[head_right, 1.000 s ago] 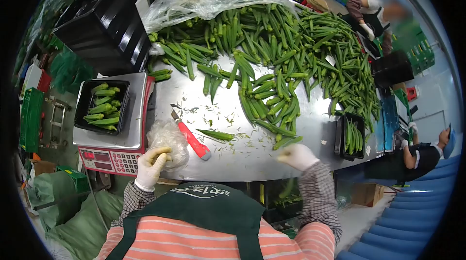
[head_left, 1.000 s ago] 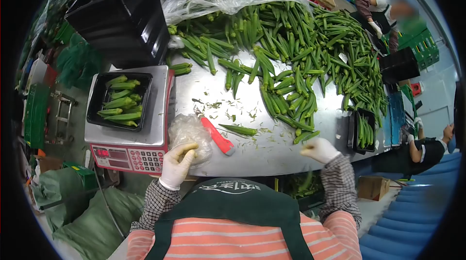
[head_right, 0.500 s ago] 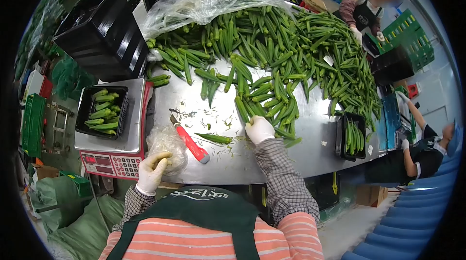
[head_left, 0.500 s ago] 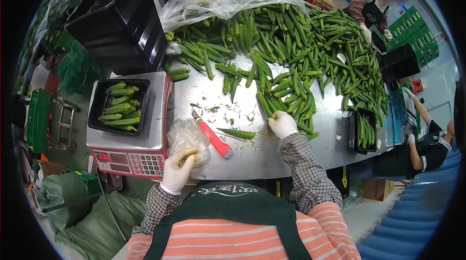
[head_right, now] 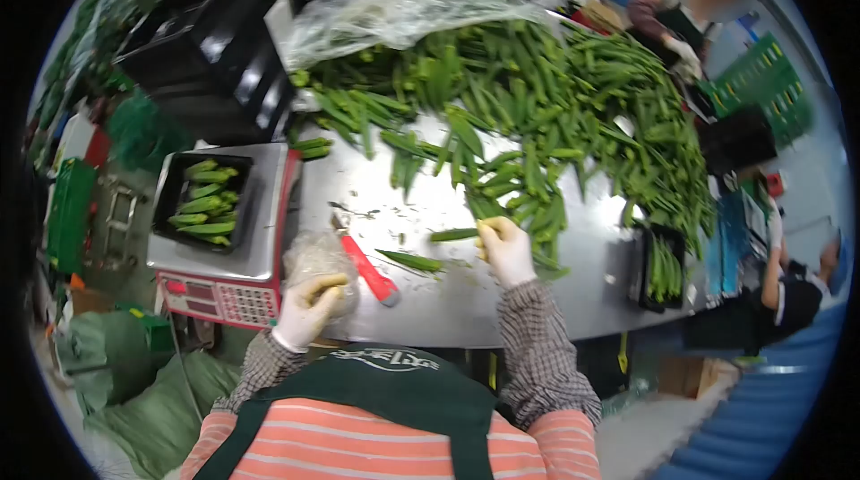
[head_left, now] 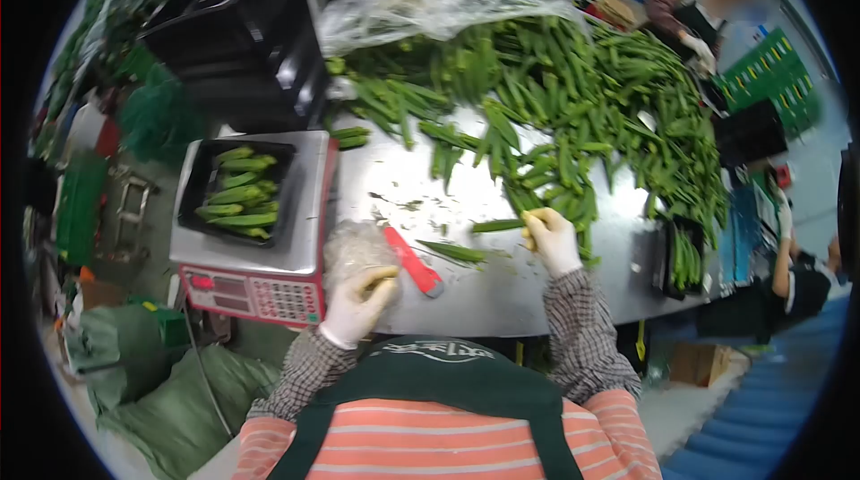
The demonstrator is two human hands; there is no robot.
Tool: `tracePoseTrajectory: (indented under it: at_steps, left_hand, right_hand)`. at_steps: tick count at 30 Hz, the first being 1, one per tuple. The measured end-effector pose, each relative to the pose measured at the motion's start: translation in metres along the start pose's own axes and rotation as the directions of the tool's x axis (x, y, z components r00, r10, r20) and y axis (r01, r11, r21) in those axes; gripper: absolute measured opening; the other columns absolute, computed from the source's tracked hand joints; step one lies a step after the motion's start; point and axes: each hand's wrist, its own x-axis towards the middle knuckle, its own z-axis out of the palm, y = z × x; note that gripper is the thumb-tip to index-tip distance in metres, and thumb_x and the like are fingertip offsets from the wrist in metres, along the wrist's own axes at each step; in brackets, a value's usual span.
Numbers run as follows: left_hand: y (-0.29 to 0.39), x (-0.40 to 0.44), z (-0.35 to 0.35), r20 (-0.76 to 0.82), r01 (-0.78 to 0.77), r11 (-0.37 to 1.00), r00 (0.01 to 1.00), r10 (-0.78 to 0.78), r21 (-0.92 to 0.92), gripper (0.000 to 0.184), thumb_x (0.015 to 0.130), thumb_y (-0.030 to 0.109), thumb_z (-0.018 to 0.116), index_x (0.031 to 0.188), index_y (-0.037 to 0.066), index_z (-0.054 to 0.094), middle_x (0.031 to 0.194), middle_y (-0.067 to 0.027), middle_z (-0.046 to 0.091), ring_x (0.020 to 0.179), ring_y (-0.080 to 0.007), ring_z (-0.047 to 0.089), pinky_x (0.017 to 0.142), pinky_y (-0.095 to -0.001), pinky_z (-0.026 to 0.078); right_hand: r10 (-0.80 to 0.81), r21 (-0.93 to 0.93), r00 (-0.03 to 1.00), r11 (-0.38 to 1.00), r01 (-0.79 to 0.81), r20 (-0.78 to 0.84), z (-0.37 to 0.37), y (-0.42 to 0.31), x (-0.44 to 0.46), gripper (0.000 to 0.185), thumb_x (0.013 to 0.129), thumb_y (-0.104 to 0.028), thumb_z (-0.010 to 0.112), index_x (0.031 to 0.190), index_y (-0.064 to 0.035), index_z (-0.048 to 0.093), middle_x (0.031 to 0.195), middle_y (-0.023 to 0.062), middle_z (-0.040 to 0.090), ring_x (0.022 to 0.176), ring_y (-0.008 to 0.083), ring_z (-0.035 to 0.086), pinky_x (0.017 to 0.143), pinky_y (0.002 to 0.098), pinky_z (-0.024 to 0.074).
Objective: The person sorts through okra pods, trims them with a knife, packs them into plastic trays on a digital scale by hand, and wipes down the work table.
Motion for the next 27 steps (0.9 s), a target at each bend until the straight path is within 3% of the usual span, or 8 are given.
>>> tracePoseTrajectory:
  at_steps: [6, 9, 11, 13, 14, 19, 22, 27]
  left_hand:
    - [0.045, 0.019, 0.011, -0.056, -0.382, 0.886, 0.911, 0.41, 0.263, 0.044, 0.076, 0.007, 0.067, 0.117, 0.001, 0.054, 0.107, -0.0141, 0.058, 0.081, -0.0171, 0.06, 0.073, -0.0277, 0.049]
    - [0.055, 0.024, 0.0, -0.076, -0.374, 0.881, 0.909, 0.41, 0.291, 0.04, 0.074, 0.003, 0.067, 0.112, 0.001, 0.056, 0.101, -0.0118, 0.06, 0.081, -0.0182, 0.061, 0.072, -0.0283, 0.049]
    - [0.049, 0.023, -0.022, -0.146, -0.335, 0.903, 0.913, 0.382, 0.267, 0.036, 0.077, 0.0, 0.065, 0.111, 0.0, 0.056, 0.101, -0.0092, 0.058, 0.087, -0.0135, 0.058, 0.075, -0.0254, 0.048]
    - [0.083, 0.023, -0.059, -0.438, -0.377, 0.925, 0.84, 0.32, -0.048, 0.023, 0.083, -0.001, 0.06, 0.106, 0.001, 0.058, 0.088, -0.0066, 0.062, 0.072, -0.0115, 0.057, 0.066, -0.0233, 0.049]
    - [0.098, 0.021, -0.08, -0.588, -0.29, 0.94, 0.798, 0.134, -0.18, 0.023, 0.084, 0.002, 0.06, 0.107, 0.001, 0.058, 0.088, -0.0077, 0.063, 0.065, -0.0097, 0.057, 0.059, -0.0208, 0.047]
    - [0.088, 0.022, -0.178, -0.594, -0.067, 0.992, 0.804, -0.008, -0.103, 0.043, 0.082, 0.012, 0.064, 0.117, -0.008, 0.049, 0.094, -0.0129, 0.063, 0.059, -0.0079, 0.056, 0.049, -0.0173, 0.043]
    - [0.084, -0.002, -0.195, -0.793, -0.022, 0.997, 0.606, 0.069, 0.07, 0.06, 0.082, 0.012, 0.065, 0.129, -0.011, 0.037, 0.113, -0.0202, 0.056, 0.06, -0.0107, 0.058, 0.045, -0.0181, 0.042]
    - [0.079, -0.068, -0.233, -0.916, -0.176, 0.968, 0.328, 0.231, 0.181, 0.038, 0.087, 0.012, 0.059, 0.121, -0.003, 0.05, 0.112, -0.0126, 0.06, 0.069, -0.0078, 0.057, 0.056, -0.0178, 0.043]
  right_hand:
    - [-0.305, -0.234, 0.867, 0.879, 0.416, 0.395, 0.061, -0.088, -0.04, 0.01, 0.084, -0.008, 0.058, 0.09, -0.0018, 0.063, 0.067, 0.0066, 0.062, 0.059, 0.0101, 0.058, 0.055, 0.025, 0.047]
    - [-0.603, -0.025, 0.55, 0.661, 0.75, 0.578, 0.104, -0.117, -0.062, 0.021, 0.08, -0.007, 0.064, 0.101, -0.003, 0.062, 0.076, 0.0072, 0.063, 0.066, 0.0099, 0.059, 0.059, 0.0238, 0.0476]
    - [-0.558, 0.043, 0.601, 0.752, 0.657, 0.573, 0.112, -0.137, -0.068, 0.031, 0.08, -0.006, 0.066, 0.109, -0.003, 0.058, 0.08, 0.0064, 0.063, 0.065, 0.0092, 0.057, 0.06, 0.023, 0.0475]
    - [-0.577, 0.061, 0.609, 0.751, 0.657, 0.545, 0.117, -0.141, -0.063, 0.045, 0.079, -0.006, 0.067, 0.121, -0.0026, 0.051, 0.083, 0.0047, 0.062, 0.063, 0.008, 0.055, 0.061, 0.0217, 0.0472]
    - [-0.563, 0.045, 0.606, 0.752, 0.657, 0.562, 0.118, -0.136, -0.059, 0.044, 0.079, -0.006, 0.067, 0.12, -0.0027, 0.052, 0.083, 0.005, 0.062, 0.063, 0.008, 0.055, 0.061, 0.0216, 0.0472]
    - [-0.511, -0.001, 0.576, 0.747, 0.664, 0.638, 0.12, -0.12, -0.057, 0.036, 0.08, -0.007, 0.065, 0.115, -0.0019, 0.056, 0.084, 0.0061, 0.062, 0.065, 0.0093, 0.056, 0.062, 0.0224, 0.0479]
    - [-0.521, -0.035, 0.586, 0.728, 0.685, 0.62, 0.119, -0.121, -0.053, 0.032, 0.081, -0.008, 0.065, 0.111, -0.0014, 0.058, 0.082, 0.0069, 0.062, 0.066, 0.0107, 0.058, 0.062, 0.0237, 0.0484]
    - [-0.471, -0.152, 0.623, 0.71, 0.688, 0.624, 0.122, -0.124, -0.042, 0.027, 0.081, -0.009, 0.064, 0.107, -0.0008, 0.06, 0.08, 0.0092, 0.063, 0.067, 0.0132, 0.059, 0.063, 0.0248, 0.0486]
